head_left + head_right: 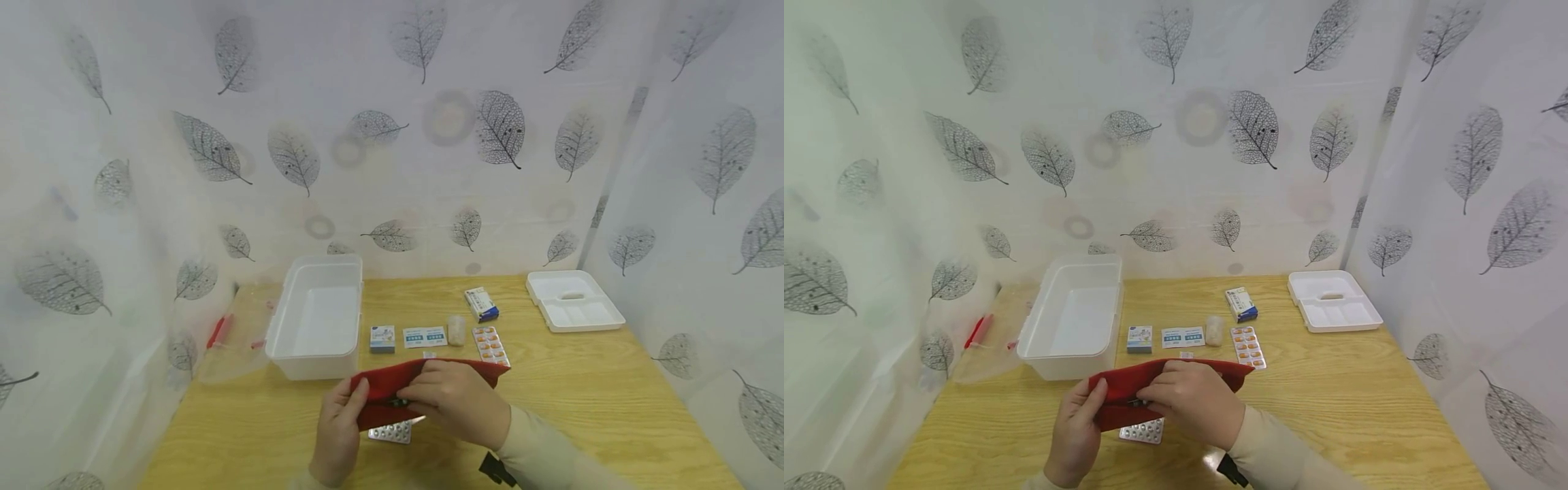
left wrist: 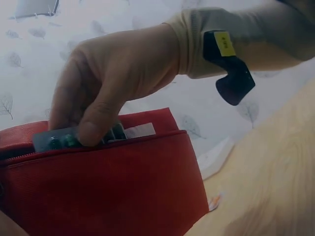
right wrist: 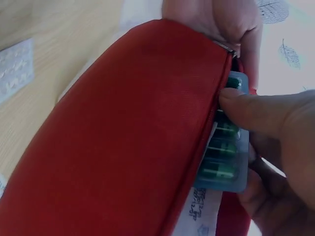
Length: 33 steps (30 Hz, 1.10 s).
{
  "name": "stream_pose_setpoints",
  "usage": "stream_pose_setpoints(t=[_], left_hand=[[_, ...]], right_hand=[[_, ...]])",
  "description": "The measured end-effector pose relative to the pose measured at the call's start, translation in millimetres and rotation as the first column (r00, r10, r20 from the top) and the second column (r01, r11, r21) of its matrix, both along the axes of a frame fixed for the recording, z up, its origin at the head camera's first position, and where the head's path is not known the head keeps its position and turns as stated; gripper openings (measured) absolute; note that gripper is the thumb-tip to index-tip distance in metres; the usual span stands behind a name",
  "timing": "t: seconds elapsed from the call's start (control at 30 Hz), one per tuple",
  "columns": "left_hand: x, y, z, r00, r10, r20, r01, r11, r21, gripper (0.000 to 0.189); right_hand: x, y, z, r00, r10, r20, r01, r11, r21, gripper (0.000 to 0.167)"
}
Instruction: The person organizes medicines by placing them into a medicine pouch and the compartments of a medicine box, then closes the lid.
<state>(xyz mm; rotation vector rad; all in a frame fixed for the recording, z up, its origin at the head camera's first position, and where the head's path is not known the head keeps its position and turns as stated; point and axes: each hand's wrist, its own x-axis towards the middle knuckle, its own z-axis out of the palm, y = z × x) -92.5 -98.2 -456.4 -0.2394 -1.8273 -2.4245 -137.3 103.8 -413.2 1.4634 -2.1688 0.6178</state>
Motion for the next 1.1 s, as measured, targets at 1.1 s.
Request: stream_pose_setpoints(t=[1.1], left_hand=[[1.4, 5.5, -4.9, 0.998, -0.013, -0.068, 0.013, 1.000, 0.011, 0.031]], right_hand=[[1.3, -27.6, -11.2, 0.998, 0.003, -0.068, 0.023, 0.928, 0.371, 0.018]])
